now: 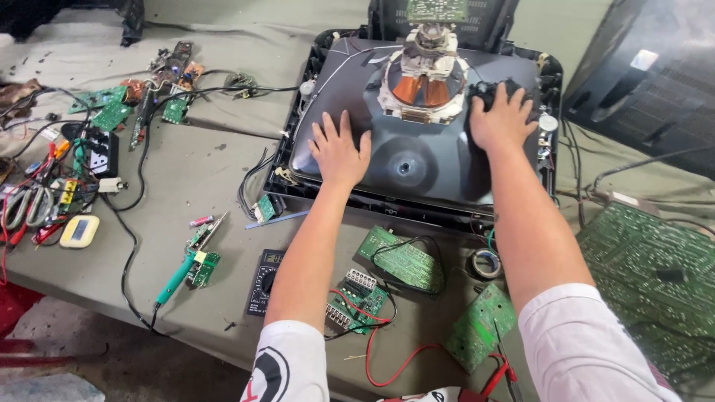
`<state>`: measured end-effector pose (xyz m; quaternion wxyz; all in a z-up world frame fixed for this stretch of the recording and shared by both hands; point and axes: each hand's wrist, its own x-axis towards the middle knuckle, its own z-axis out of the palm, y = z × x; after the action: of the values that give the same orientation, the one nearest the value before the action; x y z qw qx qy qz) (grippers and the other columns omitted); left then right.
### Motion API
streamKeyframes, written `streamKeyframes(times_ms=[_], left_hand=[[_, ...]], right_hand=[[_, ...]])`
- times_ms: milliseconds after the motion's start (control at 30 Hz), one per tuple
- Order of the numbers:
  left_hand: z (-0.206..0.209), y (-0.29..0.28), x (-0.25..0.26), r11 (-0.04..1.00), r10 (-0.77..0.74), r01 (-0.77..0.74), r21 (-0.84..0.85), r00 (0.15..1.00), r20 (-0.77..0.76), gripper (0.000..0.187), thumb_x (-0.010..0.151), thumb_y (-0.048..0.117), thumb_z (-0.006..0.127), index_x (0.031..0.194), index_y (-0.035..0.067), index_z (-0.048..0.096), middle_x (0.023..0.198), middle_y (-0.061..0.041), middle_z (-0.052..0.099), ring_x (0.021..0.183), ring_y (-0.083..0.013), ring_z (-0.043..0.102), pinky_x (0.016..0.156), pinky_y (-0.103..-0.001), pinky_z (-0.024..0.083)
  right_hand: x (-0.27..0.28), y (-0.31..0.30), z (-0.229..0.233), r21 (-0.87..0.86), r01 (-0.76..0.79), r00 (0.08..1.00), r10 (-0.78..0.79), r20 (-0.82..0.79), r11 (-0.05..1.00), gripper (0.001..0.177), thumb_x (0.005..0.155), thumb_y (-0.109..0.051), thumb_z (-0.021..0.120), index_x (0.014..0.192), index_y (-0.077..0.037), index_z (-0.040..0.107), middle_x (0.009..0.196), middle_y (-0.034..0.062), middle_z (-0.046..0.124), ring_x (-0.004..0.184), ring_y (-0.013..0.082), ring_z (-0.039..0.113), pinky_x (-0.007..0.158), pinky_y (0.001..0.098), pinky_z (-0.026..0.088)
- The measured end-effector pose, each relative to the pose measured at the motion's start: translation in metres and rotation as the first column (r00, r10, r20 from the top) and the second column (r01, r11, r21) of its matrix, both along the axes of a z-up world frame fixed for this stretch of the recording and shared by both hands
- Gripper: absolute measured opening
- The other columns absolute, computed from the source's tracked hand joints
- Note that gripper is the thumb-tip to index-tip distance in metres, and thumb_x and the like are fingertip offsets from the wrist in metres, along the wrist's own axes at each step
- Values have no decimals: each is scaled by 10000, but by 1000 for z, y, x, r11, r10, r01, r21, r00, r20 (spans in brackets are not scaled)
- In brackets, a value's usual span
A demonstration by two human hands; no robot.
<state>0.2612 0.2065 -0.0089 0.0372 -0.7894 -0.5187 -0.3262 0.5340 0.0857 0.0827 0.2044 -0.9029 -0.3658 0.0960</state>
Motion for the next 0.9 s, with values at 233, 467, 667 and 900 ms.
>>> streamKeyframes(times_ms=[233,467,667,900], left_hand=[[65,-2,0,864,-201,134,-485,976,-87,812,972,678,326,1628,208,232,1679,-260,85,1510,-566,59,1172,-717,90],[70,-6,3,909,-128,133,-394,991,40,818,918,727,433,1558,218,404,1662,-200,238,1532,-457,163,1215,-614,142],[72,-6,4,923,-107,123,-365,992,65,818,896,721,483,1531,206,452,1650,-186,285,1531,-420,199,1211,-594,168],[51,-2,6,973,-89,100,-206,994,63,759,906,660,537,1472,155,544,1573,-223,412,1438,-464,349,1149,-617,250]], right_hand=[[-5,13,32,-56,102,987,-108,-116,993,700,1051,-530,273,1648,-178,181,1699,172,91,1555,402,64,1222,632,73],[11,22,16,-20,109,990,-111,-82,994,689,1069,-537,285,1637,-154,219,1681,190,131,1535,413,100,1199,657,111],[-1,12,7,43,130,991,-130,-9,991,690,1046,-537,342,1614,-150,289,1661,216,188,1517,441,151,1182,646,151],[-38,-29,-10,93,28,995,-37,96,995,696,1010,-535,369,1605,-179,317,1662,221,196,1521,445,155,1181,670,144]])
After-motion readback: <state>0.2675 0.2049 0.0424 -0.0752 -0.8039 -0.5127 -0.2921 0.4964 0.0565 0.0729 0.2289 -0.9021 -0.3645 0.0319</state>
